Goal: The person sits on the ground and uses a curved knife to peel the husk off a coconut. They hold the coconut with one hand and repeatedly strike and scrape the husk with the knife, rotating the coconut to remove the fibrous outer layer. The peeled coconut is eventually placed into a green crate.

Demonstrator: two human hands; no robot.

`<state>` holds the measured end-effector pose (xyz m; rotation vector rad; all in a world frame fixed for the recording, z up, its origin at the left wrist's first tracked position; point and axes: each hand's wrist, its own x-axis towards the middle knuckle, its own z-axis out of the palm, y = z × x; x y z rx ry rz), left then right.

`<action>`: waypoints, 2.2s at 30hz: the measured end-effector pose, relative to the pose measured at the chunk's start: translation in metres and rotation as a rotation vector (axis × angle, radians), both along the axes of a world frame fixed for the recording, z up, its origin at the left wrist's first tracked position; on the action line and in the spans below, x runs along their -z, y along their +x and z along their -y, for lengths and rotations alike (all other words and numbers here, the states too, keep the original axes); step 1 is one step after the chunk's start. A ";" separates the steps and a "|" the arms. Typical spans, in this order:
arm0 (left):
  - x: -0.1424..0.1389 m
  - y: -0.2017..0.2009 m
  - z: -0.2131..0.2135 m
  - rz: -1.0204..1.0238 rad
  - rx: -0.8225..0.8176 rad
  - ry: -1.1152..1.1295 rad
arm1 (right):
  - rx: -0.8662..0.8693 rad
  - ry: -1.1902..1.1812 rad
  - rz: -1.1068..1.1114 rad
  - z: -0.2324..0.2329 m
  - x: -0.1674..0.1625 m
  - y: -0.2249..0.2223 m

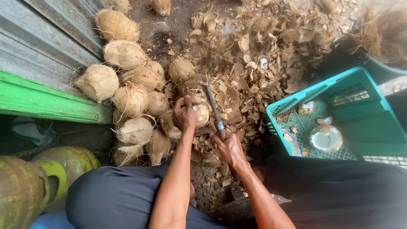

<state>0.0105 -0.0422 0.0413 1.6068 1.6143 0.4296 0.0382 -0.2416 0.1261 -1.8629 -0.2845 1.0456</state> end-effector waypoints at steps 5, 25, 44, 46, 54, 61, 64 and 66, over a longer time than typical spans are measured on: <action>0.013 0.001 -0.004 -0.054 0.043 0.059 | 0.021 0.082 0.318 0.002 0.012 -0.004; 0.007 0.002 -0.015 0.126 -0.245 -0.289 | 0.003 -0.021 0.233 0.014 0.043 0.013; -0.002 0.008 0.022 0.063 -0.210 -0.045 | 0.008 -0.001 0.110 -0.003 0.072 -0.007; -0.002 0.007 0.020 0.178 -0.216 -0.015 | -0.076 -0.070 0.099 -0.004 0.071 -0.003; 0.010 -0.004 0.016 0.087 -0.124 -0.063 | -0.003 0.048 0.082 0.011 0.012 0.019; 0.016 -0.003 0.017 0.173 -0.096 0.028 | 0.217 0.201 0.007 -0.008 0.047 -0.008; 0.029 -0.004 0.014 0.577 -0.083 -0.151 | 0.043 -0.100 -0.196 -0.012 0.059 -0.010; 0.039 -0.012 0.016 0.949 -0.042 -0.352 | 0.020 -0.077 -0.186 -0.005 0.061 -0.007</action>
